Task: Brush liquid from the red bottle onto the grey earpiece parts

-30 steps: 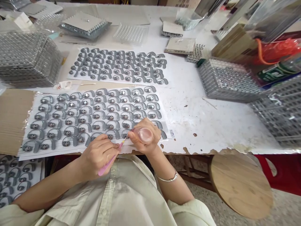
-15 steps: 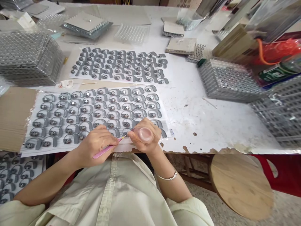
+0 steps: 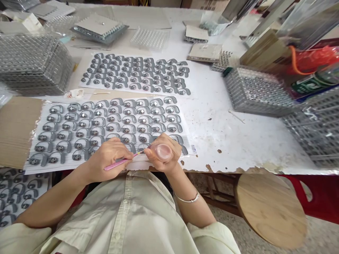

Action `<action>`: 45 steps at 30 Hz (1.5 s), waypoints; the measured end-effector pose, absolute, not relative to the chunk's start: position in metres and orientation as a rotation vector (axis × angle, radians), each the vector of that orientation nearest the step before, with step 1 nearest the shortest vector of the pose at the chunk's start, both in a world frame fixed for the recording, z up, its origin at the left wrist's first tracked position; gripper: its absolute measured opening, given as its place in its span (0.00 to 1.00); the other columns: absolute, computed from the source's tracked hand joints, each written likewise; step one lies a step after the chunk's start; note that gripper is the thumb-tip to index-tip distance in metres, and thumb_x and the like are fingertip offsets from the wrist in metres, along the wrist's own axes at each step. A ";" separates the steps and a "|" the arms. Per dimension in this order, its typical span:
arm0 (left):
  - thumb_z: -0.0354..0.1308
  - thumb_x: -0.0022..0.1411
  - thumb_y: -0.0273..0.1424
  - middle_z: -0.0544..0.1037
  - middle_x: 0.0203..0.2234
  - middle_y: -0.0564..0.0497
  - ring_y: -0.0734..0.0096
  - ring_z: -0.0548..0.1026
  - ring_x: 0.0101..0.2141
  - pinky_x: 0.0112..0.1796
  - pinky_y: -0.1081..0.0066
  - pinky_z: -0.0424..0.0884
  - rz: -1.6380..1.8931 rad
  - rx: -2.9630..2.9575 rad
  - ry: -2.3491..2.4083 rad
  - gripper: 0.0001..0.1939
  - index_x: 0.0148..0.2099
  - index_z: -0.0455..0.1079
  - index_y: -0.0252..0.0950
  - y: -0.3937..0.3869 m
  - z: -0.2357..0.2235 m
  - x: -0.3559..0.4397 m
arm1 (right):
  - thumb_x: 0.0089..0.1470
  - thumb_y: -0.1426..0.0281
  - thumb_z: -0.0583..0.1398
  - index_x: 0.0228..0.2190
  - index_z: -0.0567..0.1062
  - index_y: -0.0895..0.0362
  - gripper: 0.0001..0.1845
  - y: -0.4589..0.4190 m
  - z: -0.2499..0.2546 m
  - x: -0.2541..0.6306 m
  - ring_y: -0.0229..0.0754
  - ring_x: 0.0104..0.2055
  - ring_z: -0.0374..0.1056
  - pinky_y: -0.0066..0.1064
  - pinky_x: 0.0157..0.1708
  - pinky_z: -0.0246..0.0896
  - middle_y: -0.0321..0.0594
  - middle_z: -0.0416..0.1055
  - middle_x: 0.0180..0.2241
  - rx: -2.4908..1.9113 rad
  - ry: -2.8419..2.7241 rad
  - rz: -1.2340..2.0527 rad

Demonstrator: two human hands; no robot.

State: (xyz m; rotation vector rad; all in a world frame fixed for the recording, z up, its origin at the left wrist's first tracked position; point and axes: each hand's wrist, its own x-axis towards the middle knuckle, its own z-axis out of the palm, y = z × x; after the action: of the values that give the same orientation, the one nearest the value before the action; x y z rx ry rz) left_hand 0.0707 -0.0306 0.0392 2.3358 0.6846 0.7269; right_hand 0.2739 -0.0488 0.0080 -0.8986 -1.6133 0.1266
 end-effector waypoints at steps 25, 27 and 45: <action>0.56 0.57 0.24 0.79 0.24 0.52 0.71 0.76 0.26 0.39 0.67 0.67 0.654 2.162 0.730 0.05 0.31 0.73 0.35 -0.021 0.040 0.066 | 0.50 0.69 0.62 0.24 0.71 0.55 0.06 -0.049 0.001 0.277 0.39 0.20 0.64 0.33 0.19 0.60 0.36 0.70 0.20 -0.897 -1.555 0.195; 0.56 0.57 0.24 0.79 0.24 0.52 0.71 0.75 0.26 0.38 0.67 0.67 0.652 2.163 0.735 0.05 0.30 0.73 0.35 -0.021 0.040 0.065 | 0.51 0.68 0.62 0.23 0.71 0.55 0.07 -0.049 0.003 0.276 0.38 0.20 0.63 0.33 0.19 0.60 0.35 0.69 0.20 -0.905 -1.587 0.193; 0.59 0.57 0.25 0.79 0.23 0.52 0.72 0.75 0.24 0.36 0.69 0.69 0.689 2.099 0.742 0.05 0.30 0.75 0.35 -0.016 0.038 0.065 | 0.50 0.71 0.62 0.24 0.70 0.55 0.06 -0.046 0.004 0.270 0.37 0.20 0.64 0.32 0.19 0.60 0.34 0.69 0.19 -0.873 -1.619 0.181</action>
State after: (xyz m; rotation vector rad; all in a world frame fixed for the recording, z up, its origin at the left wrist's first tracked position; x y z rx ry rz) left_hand 0.0651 -0.0160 0.0381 2.0986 0.7424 0.6891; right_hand 0.2704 -0.0458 0.0042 -0.8734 -1.6185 0.1812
